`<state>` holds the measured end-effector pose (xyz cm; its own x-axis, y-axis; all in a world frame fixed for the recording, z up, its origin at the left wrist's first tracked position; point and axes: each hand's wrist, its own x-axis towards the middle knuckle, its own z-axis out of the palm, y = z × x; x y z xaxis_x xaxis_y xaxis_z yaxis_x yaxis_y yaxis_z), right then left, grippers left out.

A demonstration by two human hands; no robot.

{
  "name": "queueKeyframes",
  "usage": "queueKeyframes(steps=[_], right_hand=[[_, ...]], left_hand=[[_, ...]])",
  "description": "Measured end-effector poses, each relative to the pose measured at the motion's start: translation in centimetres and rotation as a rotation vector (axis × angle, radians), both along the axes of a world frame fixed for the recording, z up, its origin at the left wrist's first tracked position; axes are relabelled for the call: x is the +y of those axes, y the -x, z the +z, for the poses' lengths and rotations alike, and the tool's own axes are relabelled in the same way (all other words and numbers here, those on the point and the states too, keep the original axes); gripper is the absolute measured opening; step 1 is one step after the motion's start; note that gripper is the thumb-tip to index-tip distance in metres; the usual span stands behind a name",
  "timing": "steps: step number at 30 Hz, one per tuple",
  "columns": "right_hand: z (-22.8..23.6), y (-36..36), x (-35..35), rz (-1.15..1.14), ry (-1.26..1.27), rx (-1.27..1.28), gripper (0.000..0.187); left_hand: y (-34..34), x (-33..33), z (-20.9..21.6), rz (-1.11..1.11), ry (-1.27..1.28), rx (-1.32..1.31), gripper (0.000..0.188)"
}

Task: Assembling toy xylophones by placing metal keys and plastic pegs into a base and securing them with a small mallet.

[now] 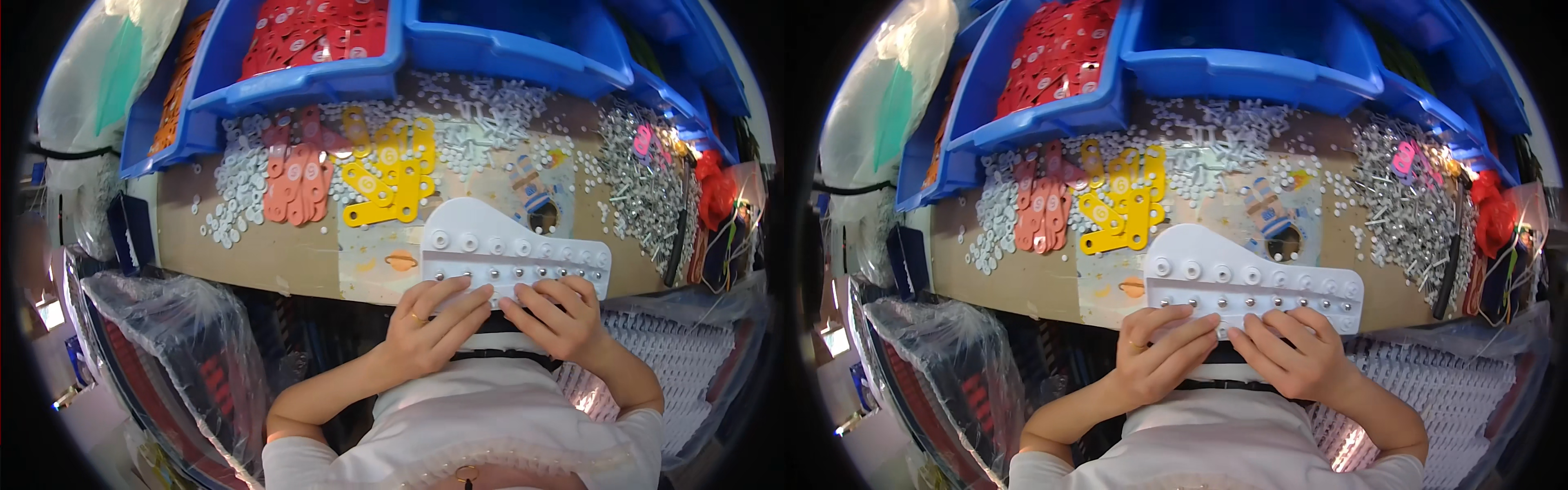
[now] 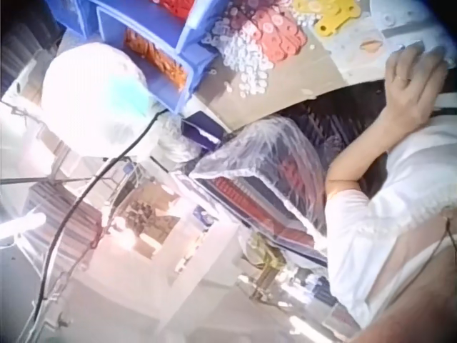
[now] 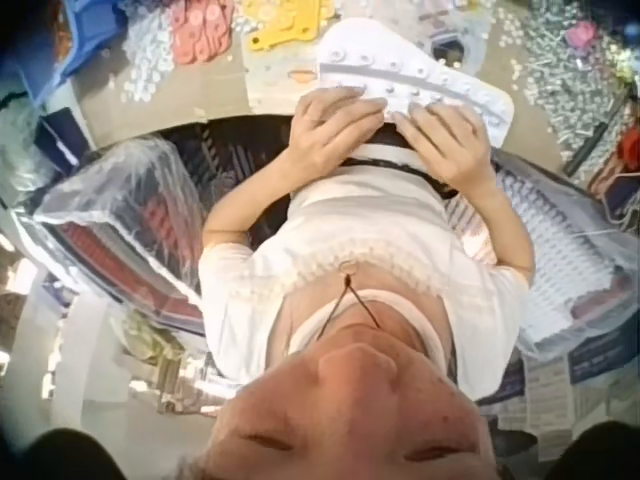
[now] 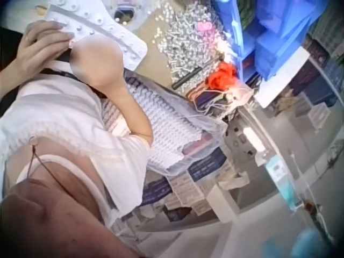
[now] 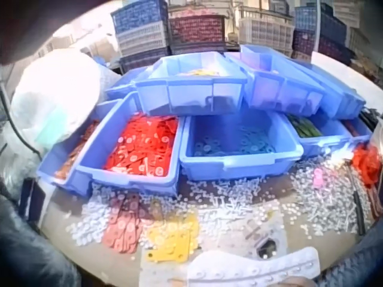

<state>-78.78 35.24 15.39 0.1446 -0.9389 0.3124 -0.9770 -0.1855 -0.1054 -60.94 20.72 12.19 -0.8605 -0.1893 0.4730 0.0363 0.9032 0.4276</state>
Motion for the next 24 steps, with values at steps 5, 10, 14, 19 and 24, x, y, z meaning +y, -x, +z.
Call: queueKeyframes(steps=[5, 10, 14, 19, 24], right_hand=[[0.1, 0.4, -0.5, 0.025, 0.066, -0.107, 0.020], [2.0, 1.8, -6.1, 0.033, -0.040, -0.238, 0.029], [1.2, 1.0, -13.4, 0.104, -0.007, -0.302, 0.027], [-1.2, -0.7, -21.3, 0.165, -0.056, -0.372, 0.024], [-1.7, -2.8, -26.5, 0.159, -0.070, -0.368, 0.021]], left_hand=[[0.4, -1.4, 0.8, 0.017, -0.092, 0.069, 0.022], [0.9, -14.6, 3.0, 0.552, 0.002, -0.038, 0.016], [1.3, -21.5, 0.6, 0.687, 0.194, -0.244, 0.011], [1.4, -22.1, -0.6, 0.658, 0.161, -0.244, 0.014], [-2.6, -19.1, 3.8, 0.860, -0.072, 0.104, 0.009]])
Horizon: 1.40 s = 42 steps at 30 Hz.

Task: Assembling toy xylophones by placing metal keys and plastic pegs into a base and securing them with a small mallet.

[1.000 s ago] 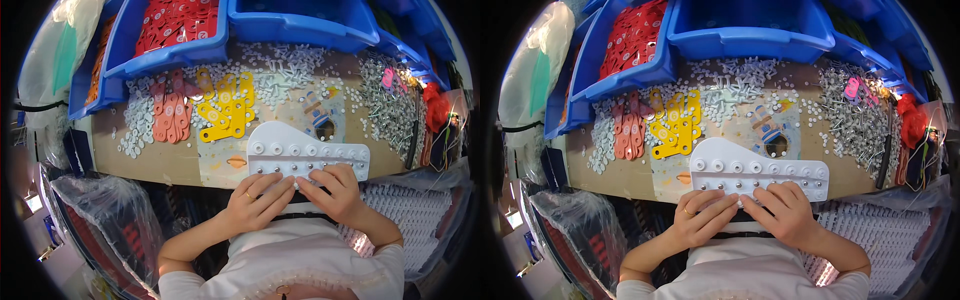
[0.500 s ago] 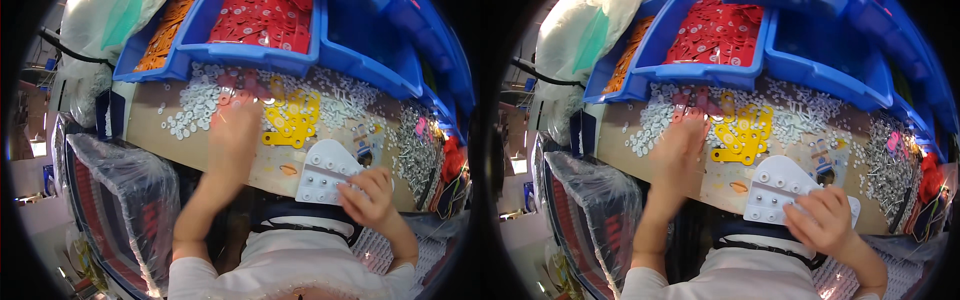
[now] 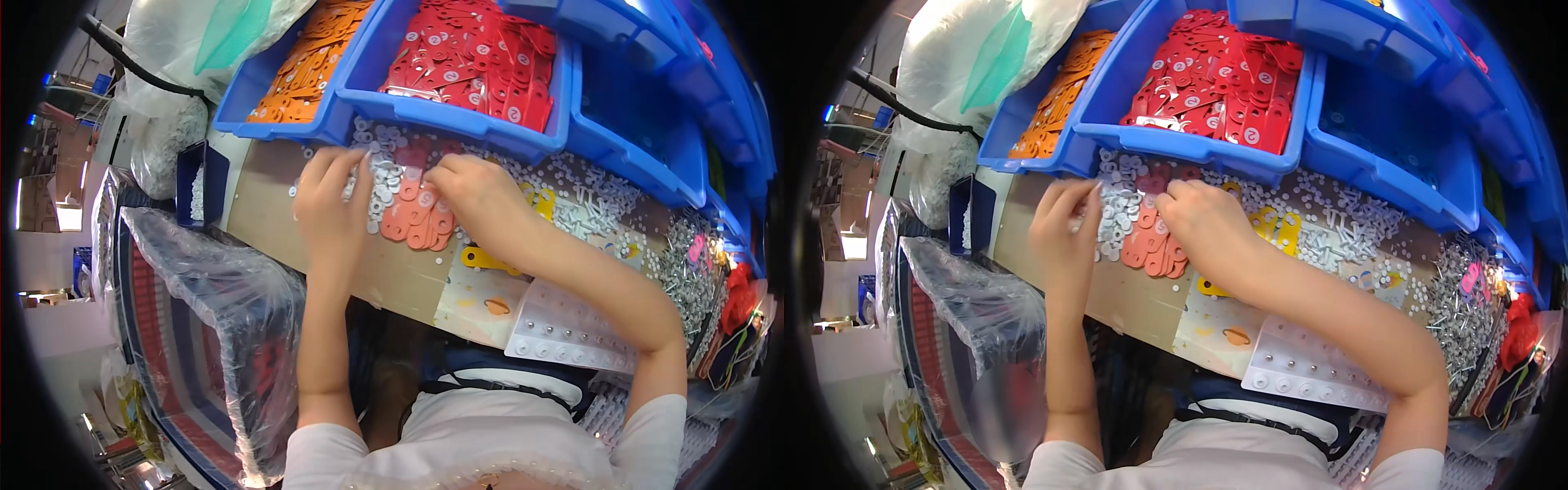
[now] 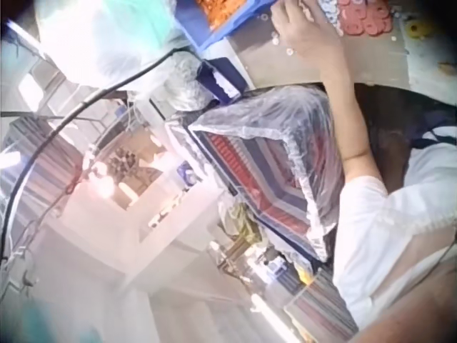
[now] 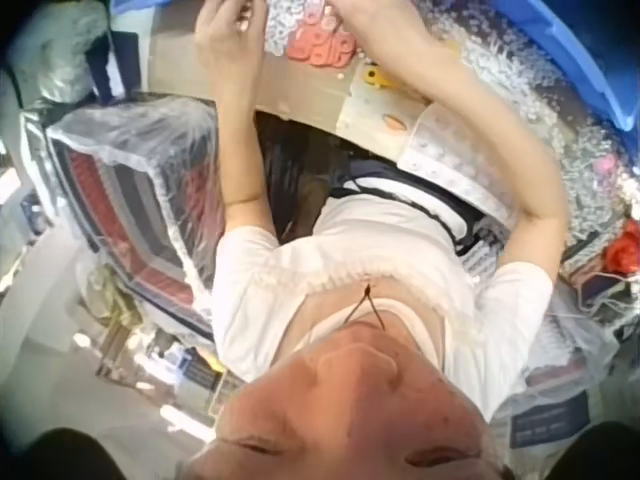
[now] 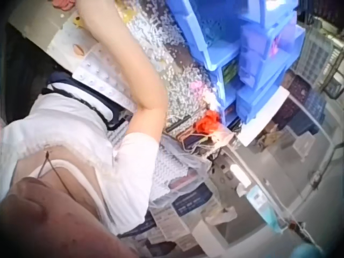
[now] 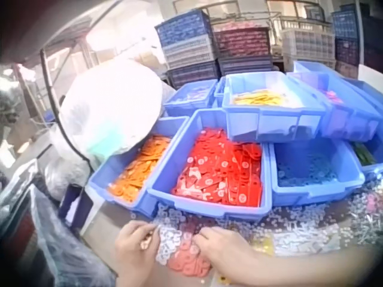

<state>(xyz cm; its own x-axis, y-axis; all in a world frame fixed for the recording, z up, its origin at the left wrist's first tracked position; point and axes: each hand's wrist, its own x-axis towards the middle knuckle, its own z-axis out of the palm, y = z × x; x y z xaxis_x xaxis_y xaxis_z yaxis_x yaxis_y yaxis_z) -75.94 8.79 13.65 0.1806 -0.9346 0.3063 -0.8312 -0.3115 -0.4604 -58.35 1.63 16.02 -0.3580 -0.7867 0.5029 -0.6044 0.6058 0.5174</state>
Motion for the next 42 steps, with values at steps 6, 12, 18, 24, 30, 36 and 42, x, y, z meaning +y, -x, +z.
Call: queueKeyframes(steps=[6, 12, 18, 24, 30, 36, 42], right_hand=[[-1.4, -2.8, -4.8, 0.006, -0.032, -0.126, 0.015], [-3.4, -3.5, -6.2, -0.110, 0.136, -0.021, 0.012], [0.8, 0.2, 2.3, -0.115, 0.200, -0.033, 0.009], [4.0, 7.9, 17.5, -0.708, -0.019, -0.324, 0.010], [4.3, 8.1, 25.9, -0.894, -0.161, -0.094, 0.010], [4.2, 7.5, 26.4, -0.816, -0.363, -0.701, 0.012], [3.3, 7.3, 26.7, -0.718, -0.363, -0.571, 0.010]], left_hand=[[-4.7, 8.8, -3.1, -0.155, 0.103, -0.248, 0.019], [-3.5, 8.2, -3.8, -0.176, -0.351, -0.058, 0.011], [-4.4, 8.8, -5.2, -0.163, 0.000, -0.350, 0.018], [-3.5, 9.4, -2.8, -0.157, -0.037, -0.394, 0.014], [4.8, 13.5, 1.3, -0.689, -0.368, -0.012, 0.021], [12.3, 16.6, -1.2, -1.115, -0.231, -0.028, 0.024], [13.3, 16.7, -1.8, -1.201, -0.295, -0.078, 0.025]])
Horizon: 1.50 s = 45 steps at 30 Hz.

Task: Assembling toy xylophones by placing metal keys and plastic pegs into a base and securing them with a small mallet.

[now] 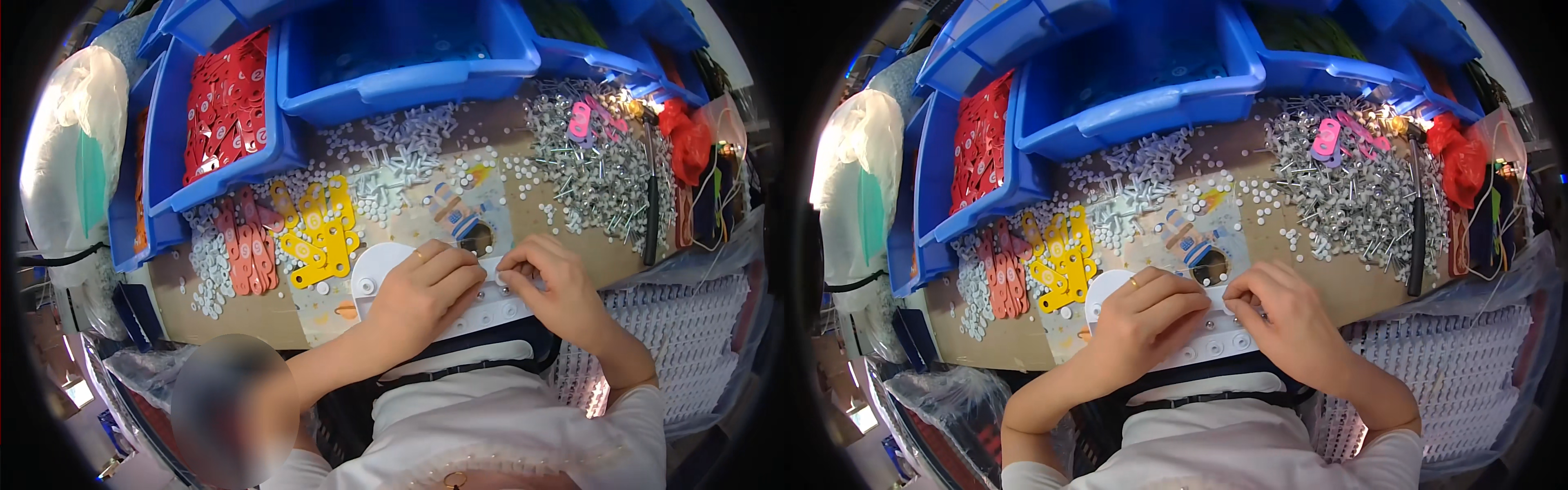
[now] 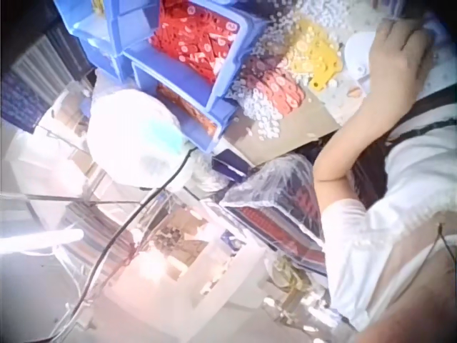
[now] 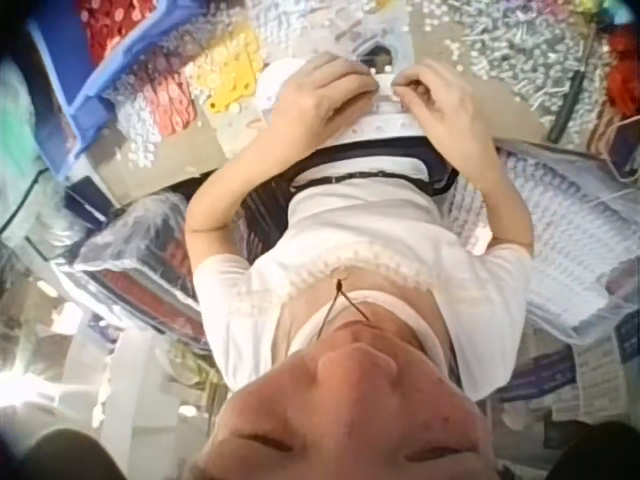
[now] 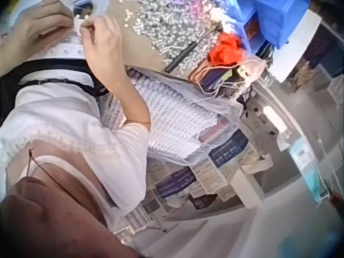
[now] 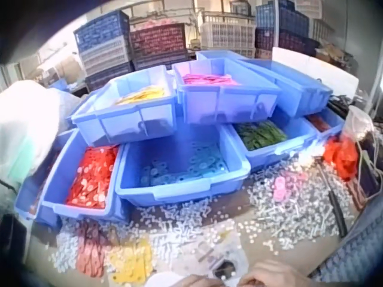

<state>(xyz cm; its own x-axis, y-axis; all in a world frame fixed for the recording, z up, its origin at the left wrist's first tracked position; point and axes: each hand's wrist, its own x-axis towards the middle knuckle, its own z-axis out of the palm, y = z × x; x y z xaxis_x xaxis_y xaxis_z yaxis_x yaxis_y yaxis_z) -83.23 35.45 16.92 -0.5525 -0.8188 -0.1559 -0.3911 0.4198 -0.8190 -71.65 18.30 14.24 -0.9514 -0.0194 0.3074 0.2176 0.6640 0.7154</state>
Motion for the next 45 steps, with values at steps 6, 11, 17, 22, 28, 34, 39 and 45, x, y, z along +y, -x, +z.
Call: queueKeyframes(steps=[6, 11, 17, 22, 28, 34, 39, 45], right_hand=[[-0.1, 0.2, -0.2, -0.012, -0.009, -0.015, 0.010], [-0.9, -0.4, 0.8, 0.072, 0.120, 0.220, 0.014], [-1.5, -1.7, 1.1, -0.054, 0.117, 0.268, 0.019], [-2.2, -1.9, 1.6, -0.004, 0.213, 0.500, 0.022], [-1.4, -1.2, 1.1, -0.043, 0.126, 0.319, 0.021], [-2.2, -0.7, 1.6, 0.074, 0.183, 0.515, 0.020], [-1.5, 0.6, 2.1, 0.123, 0.108, 0.318, 0.023], [2.5, 1.1, -2.0, 0.149, 0.076, 0.325, 0.029]], left_hand=[[-0.4, -0.7, -0.3, -0.130, 0.256, 0.132, 0.032], [-1.3, -0.7, -0.5, -0.132, 0.469, 0.218, 0.032], [-1.2, -1.9, 0.0, -0.175, 0.267, 0.108, 0.038], [-0.3, -0.2, 0.8, -0.097, 0.258, 0.007, 0.041], [-0.7, 0.2, 0.3, -0.081, 0.262, 0.024, 0.037], [-2.3, -1.4, 1.9, 0.086, 0.046, -0.019, 0.027], [-9.8, -6.5, 5.5, 0.506, -0.310, -0.535, 0.012], [-14.8, -5.8, 3.2, 0.871, 0.182, -0.585, 0.019]])
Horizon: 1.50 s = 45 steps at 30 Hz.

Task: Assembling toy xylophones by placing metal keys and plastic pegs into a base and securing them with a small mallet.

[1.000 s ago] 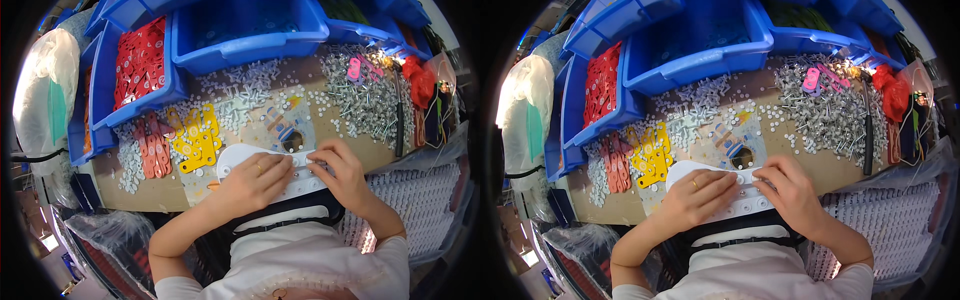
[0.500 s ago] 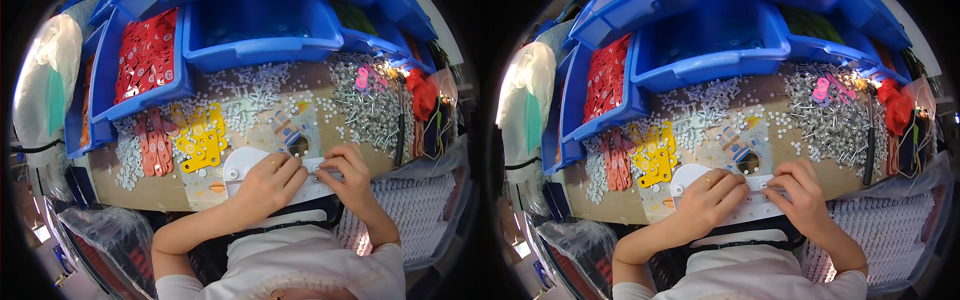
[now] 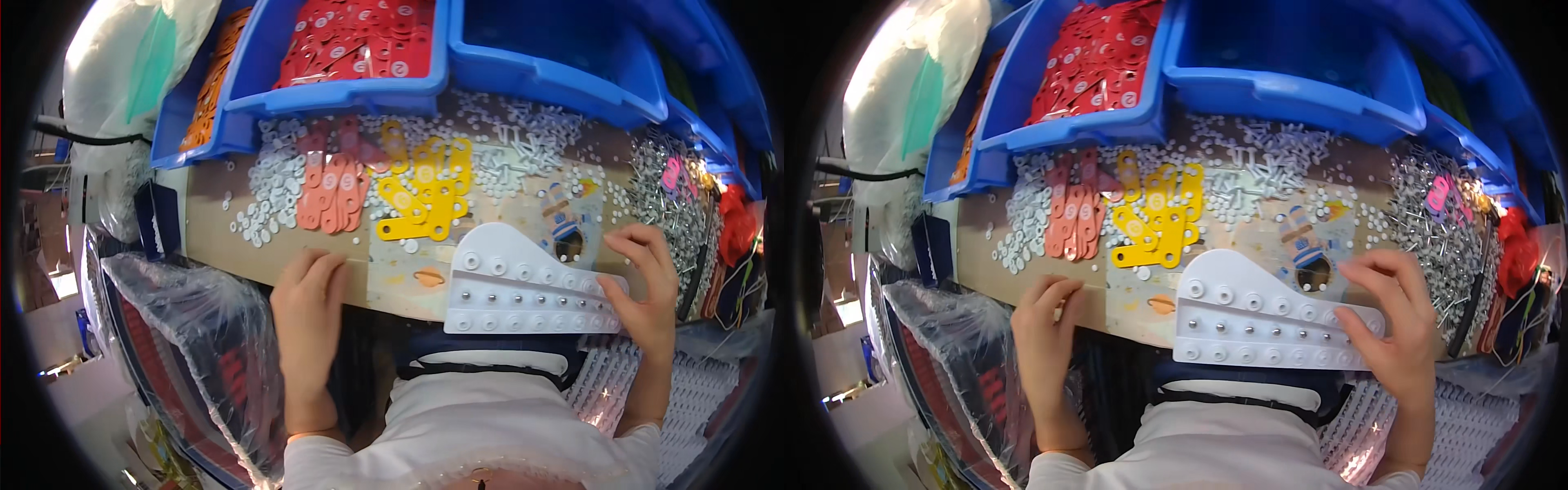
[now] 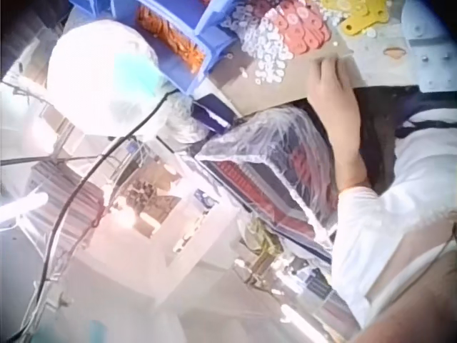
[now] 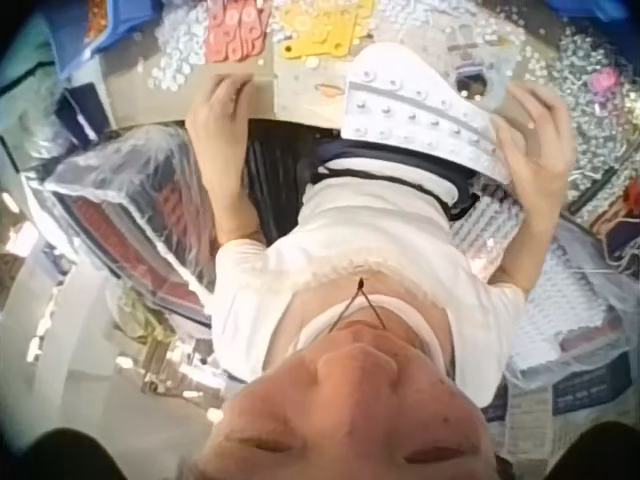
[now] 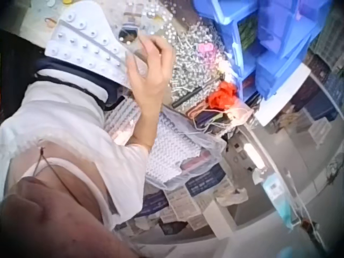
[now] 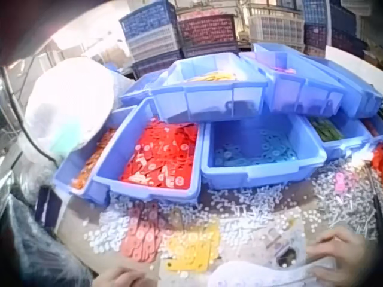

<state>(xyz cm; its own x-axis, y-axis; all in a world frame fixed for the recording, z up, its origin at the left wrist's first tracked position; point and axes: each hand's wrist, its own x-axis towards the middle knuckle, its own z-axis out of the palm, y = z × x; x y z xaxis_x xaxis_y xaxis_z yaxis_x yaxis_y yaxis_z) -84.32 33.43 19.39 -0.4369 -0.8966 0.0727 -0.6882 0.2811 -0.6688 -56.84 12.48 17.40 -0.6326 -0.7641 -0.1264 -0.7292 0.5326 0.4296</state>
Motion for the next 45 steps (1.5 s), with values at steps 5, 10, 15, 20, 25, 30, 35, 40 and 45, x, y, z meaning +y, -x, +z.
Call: queueKeyframes(steps=[5, 10, 15, 20, 25, 30, 35, 40, 45], right_hand=[[-1.1, -1.9, -7.8, 0.446, 0.115, 0.201, 0.027], [-2.6, -3.2, -15.1, 0.503, 0.129, 0.218, 0.023], [-4.8, -5.9, -22.5, 0.548, 0.128, 0.156, 0.027], [-5.9, -9.6, -28.3, 0.619, 0.240, 0.171, 0.031], [-6.8, -11.5, -29.9, 0.565, 0.152, 0.225, 0.027], [-6.5, -11.5, -30.3, 0.627, 0.093, 0.328, 0.019], [-6.3, -11.1, -31.3, 0.754, 0.034, 0.393, 0.023], [-5.9, -12.5, -31.6, 0.734, -0.011, 0.588, 0.028], [-5.3, -9.6, -25.6, 0.530, 0.270, 0.388, 0.021]], left_hand=[[3.8, 1.8, -4.4, -0.239, 0.192, 0.340, 0.018], [3.9, 2.5, -5.1, -0.284, 0.327, 0.229, 0.024], [3.2, 2.6, -5.8, -0.418, 0.424, 0.298, 0.030], [2.9, 1.4, -4.9, -0.325, 0.163, 0.325, 0.033], [2.0, 2.7, -6.1, -0.269, 0.254, 0.369, 0.031], [1.7, 3.4, -5.8, -0.242, 0.291, 0.399, 0.025], [2.0, 2.9, -5.6, -0.156, 0.216, 0.440, 0.025], [1.3, 3.4, -4.6, -0.236, 0.335, 0.384, 0.021], [0.6, 3.1, -4.9, -0.251, 0.222, 0.375, 0.020]])
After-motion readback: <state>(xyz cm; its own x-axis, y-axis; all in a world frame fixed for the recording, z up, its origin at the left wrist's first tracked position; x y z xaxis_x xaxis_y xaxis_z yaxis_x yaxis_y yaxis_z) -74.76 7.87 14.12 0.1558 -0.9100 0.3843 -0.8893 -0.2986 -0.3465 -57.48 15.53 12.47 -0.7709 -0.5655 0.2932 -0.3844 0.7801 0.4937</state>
